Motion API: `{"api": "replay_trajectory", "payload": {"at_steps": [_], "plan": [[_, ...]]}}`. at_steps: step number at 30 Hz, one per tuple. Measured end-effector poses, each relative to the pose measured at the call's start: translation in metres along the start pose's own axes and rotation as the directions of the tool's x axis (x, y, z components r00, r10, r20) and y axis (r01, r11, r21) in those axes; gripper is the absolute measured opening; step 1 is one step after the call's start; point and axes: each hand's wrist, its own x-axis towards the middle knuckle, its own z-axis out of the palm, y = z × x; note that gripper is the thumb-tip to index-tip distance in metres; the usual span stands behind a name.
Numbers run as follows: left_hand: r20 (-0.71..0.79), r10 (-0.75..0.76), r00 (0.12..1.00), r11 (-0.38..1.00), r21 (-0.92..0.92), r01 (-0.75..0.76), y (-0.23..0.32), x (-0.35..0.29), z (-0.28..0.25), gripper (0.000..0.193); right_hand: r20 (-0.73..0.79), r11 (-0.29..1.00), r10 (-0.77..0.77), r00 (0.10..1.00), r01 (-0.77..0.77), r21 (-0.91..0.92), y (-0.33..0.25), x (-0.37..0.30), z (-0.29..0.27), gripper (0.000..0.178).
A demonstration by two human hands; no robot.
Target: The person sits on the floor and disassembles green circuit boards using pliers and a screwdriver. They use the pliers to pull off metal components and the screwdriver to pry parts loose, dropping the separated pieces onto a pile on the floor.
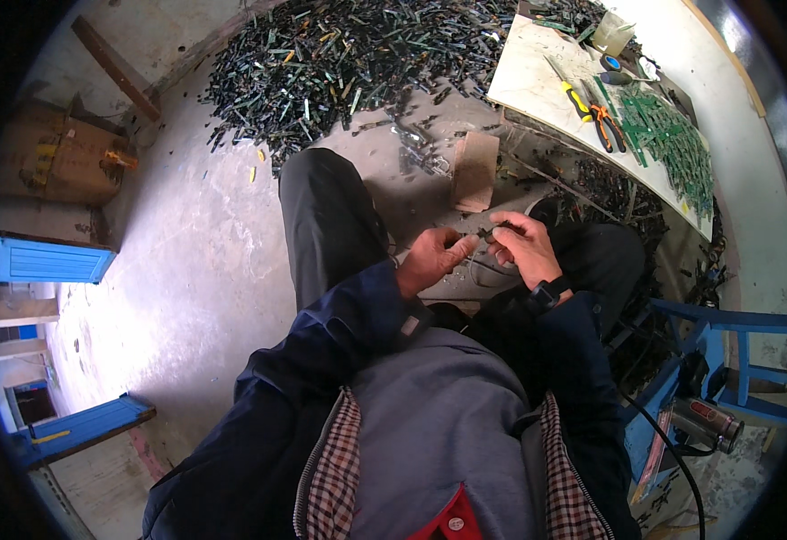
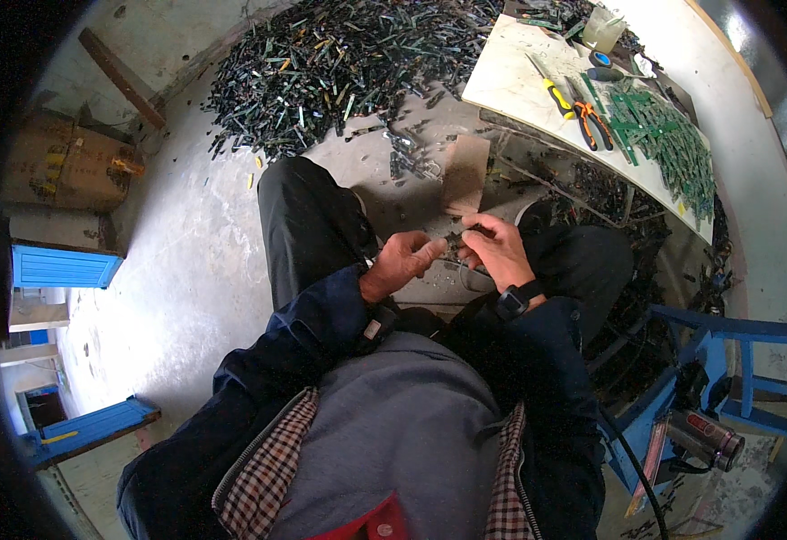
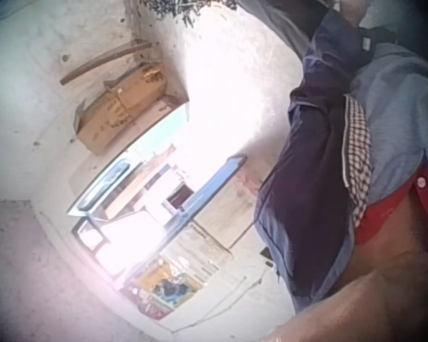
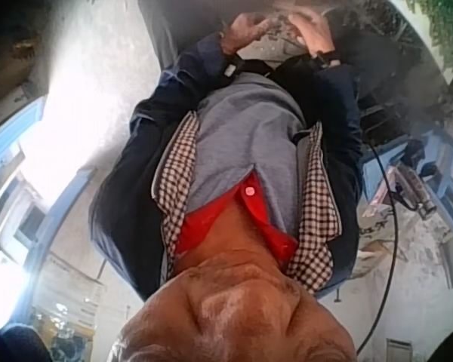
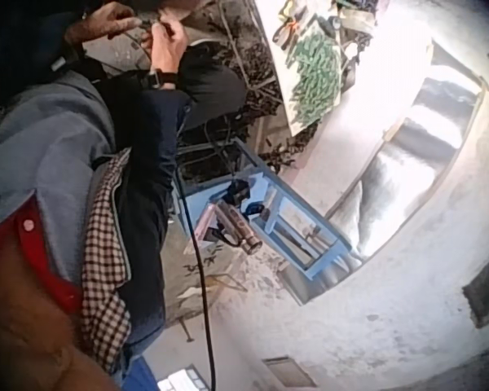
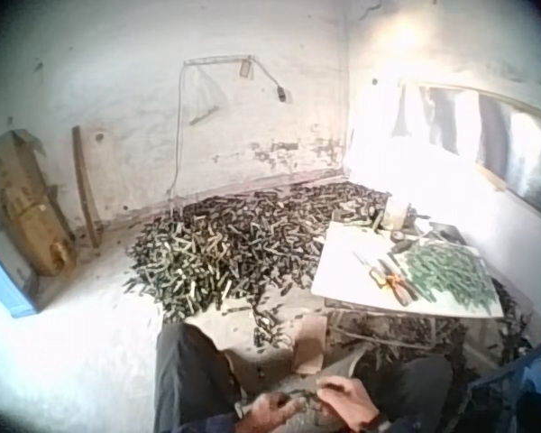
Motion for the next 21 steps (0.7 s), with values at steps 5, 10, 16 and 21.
{"api": "replay_trajectory", "payload": {"at_steps": [5,10,16,21], "plan": [[0.018,0.009,1.0,0.995,-0.101,-0.007,-0.008,0.001,-0.002,0.047,0.009,0.995,0.014,1.0,-0.015,0.099,-0.001,0.0,0.002,0.019],[-0.01,-0.011,1.0,0.999,0.036,0.012,-0.005,0.004,-0.002,0.048,0.007,0.969,0.111,0.994,-0.11,0.22,0.002,0.002,-0.001,0.015],[-0.084,0.005,0.996,0.962,0.272,0.019,0.004,0.001,-0.001,0.049,0.011,0.964,0.266,0.964,-0.266,0.022,-0.003,-0.002,-0.001,0.025],[-0.102,0.016,0.995,0.929,0.369,0.023,-0.002,0.002,0.0,0.047,0.038,0.962,0.267,0.963,-0.269,0.053,0.0,-0.001,-0.002,0.026]]}}
